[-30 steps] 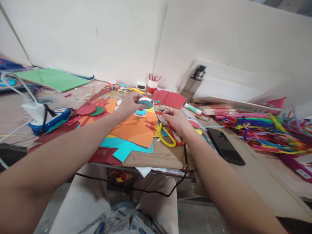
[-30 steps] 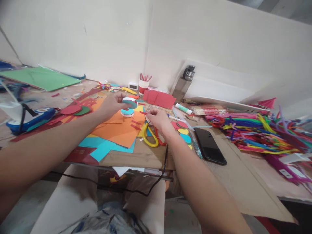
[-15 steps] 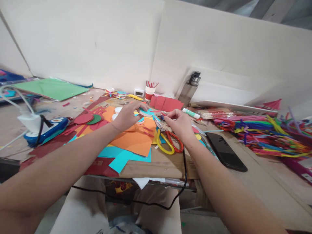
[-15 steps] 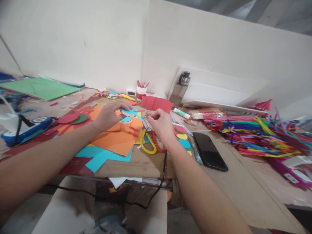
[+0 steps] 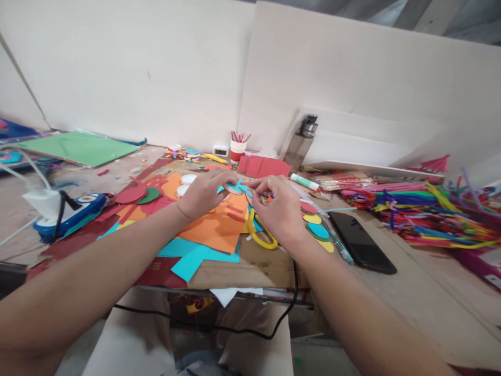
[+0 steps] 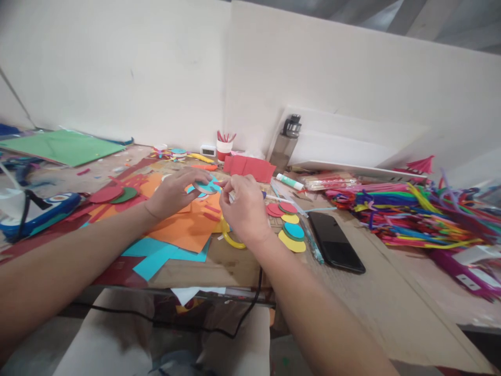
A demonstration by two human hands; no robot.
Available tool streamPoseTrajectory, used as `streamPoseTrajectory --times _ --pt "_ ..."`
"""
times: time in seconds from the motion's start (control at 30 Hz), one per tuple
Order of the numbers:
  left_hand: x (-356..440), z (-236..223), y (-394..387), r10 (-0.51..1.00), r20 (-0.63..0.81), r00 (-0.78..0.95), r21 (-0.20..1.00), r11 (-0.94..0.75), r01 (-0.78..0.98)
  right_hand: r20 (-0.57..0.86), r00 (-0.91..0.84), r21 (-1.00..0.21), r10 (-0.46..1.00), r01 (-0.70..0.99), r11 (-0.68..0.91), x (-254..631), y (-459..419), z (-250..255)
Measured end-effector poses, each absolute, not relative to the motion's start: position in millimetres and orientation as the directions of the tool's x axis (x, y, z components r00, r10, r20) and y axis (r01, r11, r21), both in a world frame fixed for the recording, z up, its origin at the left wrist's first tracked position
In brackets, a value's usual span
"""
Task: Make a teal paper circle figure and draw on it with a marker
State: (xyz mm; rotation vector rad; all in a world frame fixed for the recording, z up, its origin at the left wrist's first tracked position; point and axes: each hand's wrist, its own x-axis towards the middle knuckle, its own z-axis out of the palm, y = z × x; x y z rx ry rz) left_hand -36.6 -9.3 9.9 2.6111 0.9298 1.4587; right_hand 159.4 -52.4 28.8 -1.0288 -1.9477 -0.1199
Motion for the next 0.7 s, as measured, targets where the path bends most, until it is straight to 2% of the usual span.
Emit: streamPoseTrajectory --times 0.27,0.47,0.7 --pt "-35.9 6.9 -7.3 0.405 0.804 0.435 0.129 -0.834 0.537 0.797 -0.318 -0.166 0.513 0.702 0.693 155.5 -51.6 22.4" --pt "-36.2 6.3 -7.6 0.410 0.808 0.422 0.129 -0.823 0.553 0.777 -0.346 -0.157 0.526 0.702 0.694 154.7 -52.8 23.0" --pt "-36.1 9.0 -9.0 0.340 0.814 0.471 0.069 -0.861 0.504 0.756 -0.352 -0.148 0.551 0.729 0.668 155.3 -52.2 21.0"
